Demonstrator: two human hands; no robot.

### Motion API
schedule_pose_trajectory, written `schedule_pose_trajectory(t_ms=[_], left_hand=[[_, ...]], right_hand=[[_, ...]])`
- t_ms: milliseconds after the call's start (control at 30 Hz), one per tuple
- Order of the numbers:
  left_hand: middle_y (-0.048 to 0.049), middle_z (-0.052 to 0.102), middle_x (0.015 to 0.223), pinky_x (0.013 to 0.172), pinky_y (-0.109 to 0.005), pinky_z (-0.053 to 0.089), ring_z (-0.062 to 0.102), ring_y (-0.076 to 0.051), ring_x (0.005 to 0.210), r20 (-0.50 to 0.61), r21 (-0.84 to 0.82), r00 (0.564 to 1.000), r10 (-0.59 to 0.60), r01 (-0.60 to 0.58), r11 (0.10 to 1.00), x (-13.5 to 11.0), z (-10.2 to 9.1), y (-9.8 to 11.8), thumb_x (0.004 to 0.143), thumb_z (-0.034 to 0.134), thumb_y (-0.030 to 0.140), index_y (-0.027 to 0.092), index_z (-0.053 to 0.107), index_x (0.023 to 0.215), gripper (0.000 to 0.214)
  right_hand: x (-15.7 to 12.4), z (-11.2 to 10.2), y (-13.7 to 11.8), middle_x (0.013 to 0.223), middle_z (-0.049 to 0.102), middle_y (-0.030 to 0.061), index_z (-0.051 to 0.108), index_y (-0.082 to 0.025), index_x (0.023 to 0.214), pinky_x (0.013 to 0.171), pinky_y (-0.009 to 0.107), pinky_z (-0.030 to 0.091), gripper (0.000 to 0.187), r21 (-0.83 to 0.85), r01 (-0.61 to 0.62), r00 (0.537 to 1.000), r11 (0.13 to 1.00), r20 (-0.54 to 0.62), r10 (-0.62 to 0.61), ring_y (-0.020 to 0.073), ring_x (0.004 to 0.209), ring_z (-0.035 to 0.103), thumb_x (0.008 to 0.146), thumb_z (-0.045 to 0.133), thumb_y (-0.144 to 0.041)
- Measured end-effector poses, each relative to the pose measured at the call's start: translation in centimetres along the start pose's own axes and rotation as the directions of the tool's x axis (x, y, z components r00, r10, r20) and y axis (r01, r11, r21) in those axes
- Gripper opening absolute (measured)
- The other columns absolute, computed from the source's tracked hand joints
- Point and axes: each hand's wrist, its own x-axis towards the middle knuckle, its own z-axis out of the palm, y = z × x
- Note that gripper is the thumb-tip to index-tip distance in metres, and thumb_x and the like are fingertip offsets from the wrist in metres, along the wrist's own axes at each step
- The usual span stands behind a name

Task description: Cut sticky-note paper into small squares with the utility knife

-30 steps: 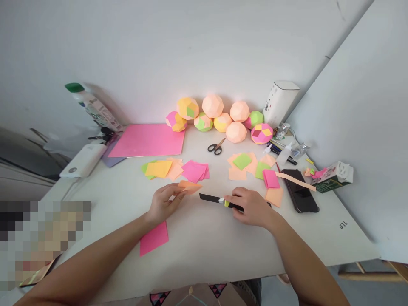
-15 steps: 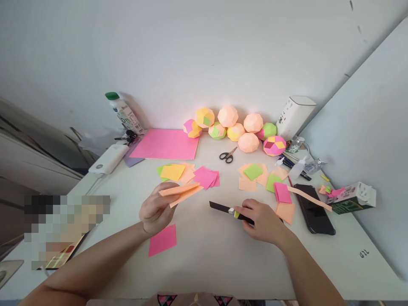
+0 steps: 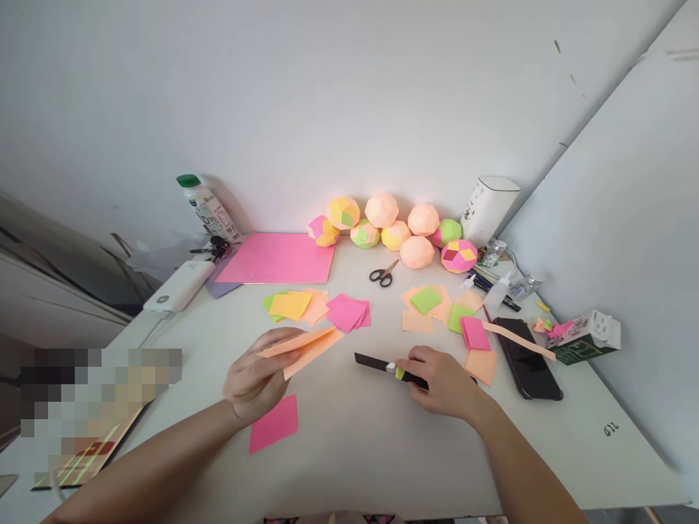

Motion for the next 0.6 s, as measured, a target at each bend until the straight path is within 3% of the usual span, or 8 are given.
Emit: schedule_pose_trajectory(t_ms=[133, 200, 267, 300, 367, 433, 533, 600], left_hand=[[-0.0048, 0.068, 0.089, 0.069, -0.032, 0.054, 0.064, -0.019, 0.085, -0.148, 0.346, 0.988, -0.038, 0.088, 0.934, -0.8, -0.2, -3.2, 0.080, 0.051, -0.002, 0.021, 0.061, 0.106, 0.036], [-0.0049, 0.069, 0.082, 0.072, -0.034, 0.054, 0.065, -0.020, 0.084, -0.171, 0.561, 0.985, -0.024, 0.117, 0.819, -1.4, -0.9, -5.9, 0.081, 0.051, 0.002, 0.020, 0.064, 0.096, 0.027], [-0.0084, 0.071, 0.081, 0.073, -0.036, 0.053, 0.065, -0.023, 0.085, -0.094, 0.709, 0.977, -0.193, 0.202, 0.676, -2.2, -1.6, -8.5, 0.081, 0.046, 0.005, 0.017, 0.067, 0.087, 0.025], [-0.0101, 0.072, 0.083, 0.075, -0.038, 0.052, 0.065, -0.025, 0.086, -0.032, 0.760, 0.940, -0.338, 0.243, 0.602, -2.6, -1.9, -9.6, 0.080, 0.043, 0.005, 0.016, 0.069, 0.085, 0.029], [-0.0105, 0.072, 0.087, 0.076, -0.040, 0.051, 0.066, -0.025, 0.084, 0.163, 0.820, 0.770, -0.616, 0.241, 0.519, -3.2, -2.2, -10.8, 0.074, 0.040, 0.004, 0.016, 0.071, 0.084, 0.035], [-0.0076, 0.073, 0.087, 0.078, -0.038, 0.052, 0.066, -0.023, 0.082, 0.237, 0.812, 0.713, -0.660, 0.228, 0.538, -3.3, -2.1, -10.8, 0.068, 0.042, 0.004, 0.018, 0.072, 0.079, 0.035], [-0.0111, 0.065, 0.117, 0.096, -0.045, 0.044, 0.057, -0.031, 0.112, 0.284, 0.825, 0.700, -0.655, 0.170, 0.539, -2.2, -2.0, -9.0, 0.069, 0.047, 0.009, 0.018, 0.073, 0.086, 0.033], [-0.0120, 0.060, 0.125, 0.099, -0.044, 0.042, 0.052, -0.031, 0.120, 0.344, 0.827, 0.656, -0.672, 0.127, 0.547, -1.0, -2.3, -7.1, 0.074, 0.047, 0.011, 0.018, 0.072, 0.093, 0.033]], right_hand=[[0.0, -0.2, -0.1, 0.092, 0.061, 0.0084, 0.065, -0.020, 0.117, 0.066, 0.029, 0.051, 0.045, -0.008, -0.015, 1.000, 1.000, 0.018, 0.015, 0.0180, 0.078, 0.060, 0.077, 0.046, -0.011], [0.1, -0.3, -0.2, 0.092, 0.061, 0.0081, 0.065, -0.021, 0.116, 0.066, 0.029, 0.051, 0.045, -0.009, -0.019, 0.999, 1.000, 0.032, 0.020, 0.0179, 0.077, 0.060, 0.077, 0.046, -0.011], [0.1, -0.3, -0.3, 0.091, 0.061, 0.0077, 0.065, -0.021, 0.116, 0.066, 0.029, 0.051, 0.045, -0.005, -0.022, 0.999, 1.000, 0.044, 0.022, 0.0177, 0.077, 0.060, 0.077, 0.046, -0.011], [0.1, -0.4, -0.3, 0.091, 0.061, 0.0076, 0.065, -0.021, 0.116, 0.066, 0.029, 0.051, 0.045, -0.004, -0.022, 0.999, 1.000, 0.047, 0.023, 0.0177, 0.077, 0.060, 0.077, 0.046, -0.011], [0.1, -0.4, -0.3, 0.091, 0.061, 0.0074, 0.065, -0.022, 0.116, 0.066, 0.029, 0.051, 0.045, -0.005, -0.025, 0.998, 1.000, 0.051, 0.025, 0.0177, 0.077, 0.060, 0.077, 0.047, -0.011], [0.1, -0.5, -0.3, 0.090, 0.061, 0.0072, 0.065, -0.022, 0.116, 0.066, 0.028, 0.051, 0.045, -0.009, -0.029, 0.998, 1.000, 0.051, 0.029, 0.0174, 0.076, 0.060, 0.077, 0.046, -0.010], [0.0, -0.4, -0.2, 0.091, 0.062, 0.0076, 0.065, -0.021, 0.116, 0.065, 0.028, 0.051, 0.044, -0.015, -0.025, 0.999, 1.000, 0.045, 0.026, 0.0174, 0.076, 0.060, 0.077, 0.046, -0.011], [0.0, -0.4, -0.1, 0.092, 0.062, 0.0079, 0.065, -0.021, 0.116, 0.066, 0.028, 0.051, 0.044, -0.015, -0.017, 0.999, 1.000, 0.038, 0.017, 0.0174, 0.077, 0.060, 0.077, 0.046, -0.011]])
